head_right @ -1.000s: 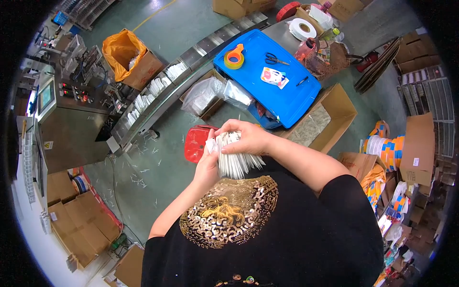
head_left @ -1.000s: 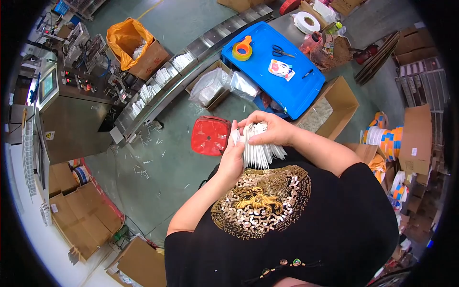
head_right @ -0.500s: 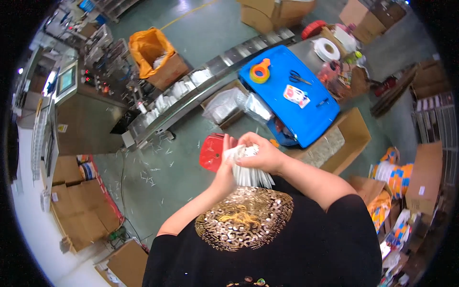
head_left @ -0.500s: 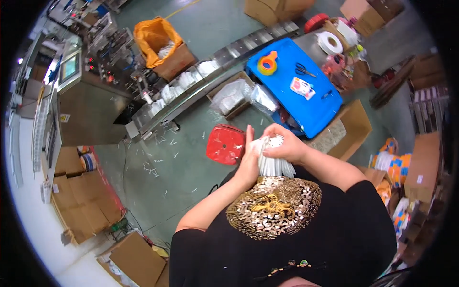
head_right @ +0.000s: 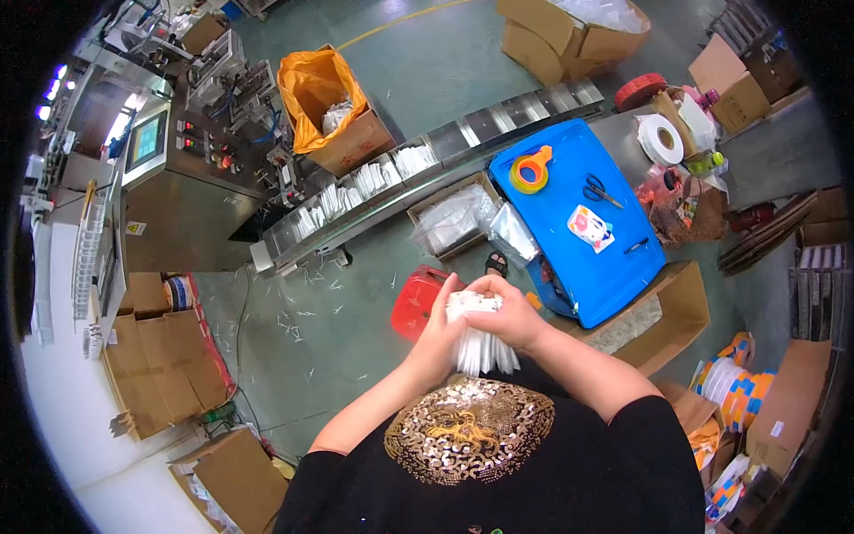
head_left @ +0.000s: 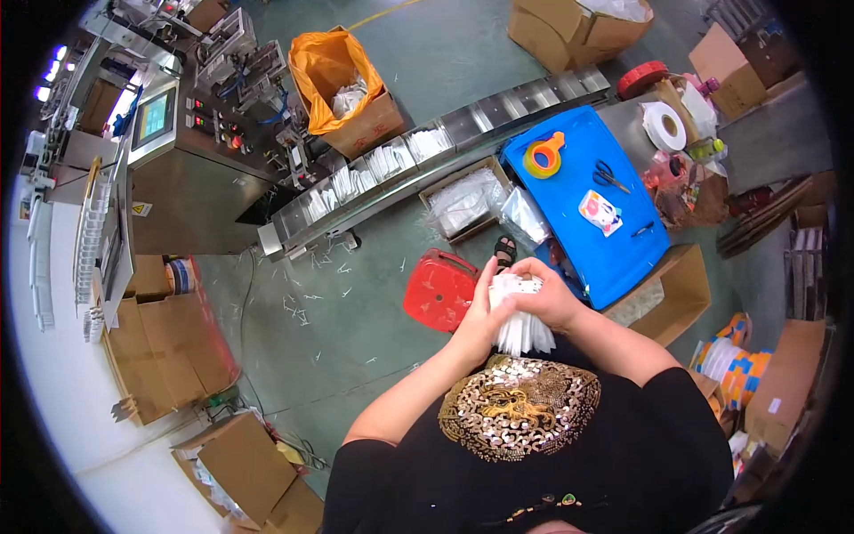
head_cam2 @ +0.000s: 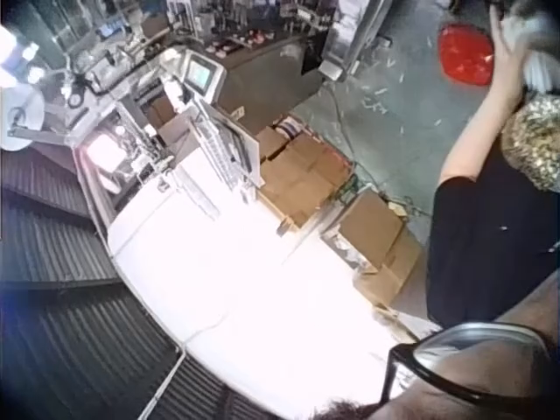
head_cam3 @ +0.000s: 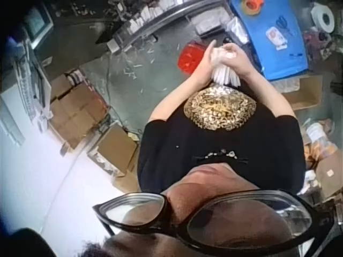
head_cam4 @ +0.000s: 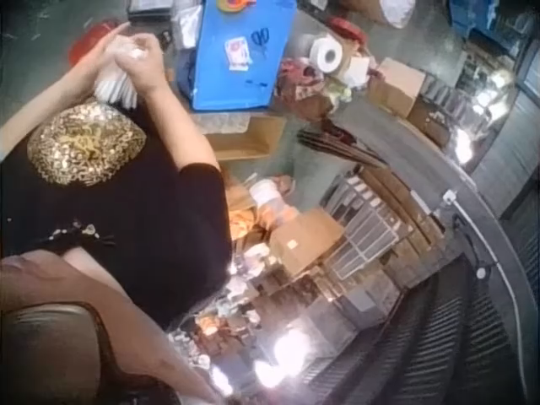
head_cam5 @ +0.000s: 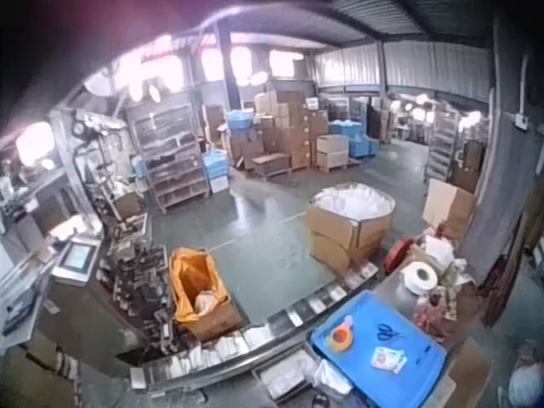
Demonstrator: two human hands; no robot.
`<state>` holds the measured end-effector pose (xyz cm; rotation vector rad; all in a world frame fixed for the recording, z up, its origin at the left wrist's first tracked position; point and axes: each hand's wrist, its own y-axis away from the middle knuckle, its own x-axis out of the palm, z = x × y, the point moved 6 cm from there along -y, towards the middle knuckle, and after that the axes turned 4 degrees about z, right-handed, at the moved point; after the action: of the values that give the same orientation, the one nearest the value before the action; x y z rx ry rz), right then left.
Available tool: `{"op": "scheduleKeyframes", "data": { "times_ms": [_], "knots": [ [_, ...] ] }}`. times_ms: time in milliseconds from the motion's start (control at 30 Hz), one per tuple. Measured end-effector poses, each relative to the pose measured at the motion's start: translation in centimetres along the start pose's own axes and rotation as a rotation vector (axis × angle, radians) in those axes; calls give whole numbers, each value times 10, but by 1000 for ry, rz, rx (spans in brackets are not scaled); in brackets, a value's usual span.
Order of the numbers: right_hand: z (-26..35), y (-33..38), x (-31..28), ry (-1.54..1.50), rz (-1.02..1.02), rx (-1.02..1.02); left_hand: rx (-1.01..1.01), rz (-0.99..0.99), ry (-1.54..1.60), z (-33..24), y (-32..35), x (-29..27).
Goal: Sorting and placing white packaged items onto a conveyor belt for an automated packaging machine.
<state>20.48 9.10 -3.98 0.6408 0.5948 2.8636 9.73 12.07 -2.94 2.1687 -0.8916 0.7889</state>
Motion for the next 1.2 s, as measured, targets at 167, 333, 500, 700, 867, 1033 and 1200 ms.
{"op": "scheduleKeyframes", "data": {
  "times_ms": [167,333,500,700,867,1033,1200],
  "knots": [
    [14,-44,-18,-23,-74,14,-70,-69,-171,-6,-50,-11],
    [33,-80,-64,91,-69,-97,-173,34,-391,2,-114,-4],
    [56,-108,-115,244,-13,-164,-304,128,-416,-8,-177,26],
    [49,-119,-158,-251,-180,30,-315,-15,-454,-12,-226,32],
    [68,-138,-142,-150,77,20,-241,-145,-533,-12,-238,13],
    [84,-165,-127,-8,182,-47,-149,-202,-406,-39,-240,13],
    [105,-186,-97,-7,186,-126,-147,-98,-259,-69,-247,-12]
  ]
}}
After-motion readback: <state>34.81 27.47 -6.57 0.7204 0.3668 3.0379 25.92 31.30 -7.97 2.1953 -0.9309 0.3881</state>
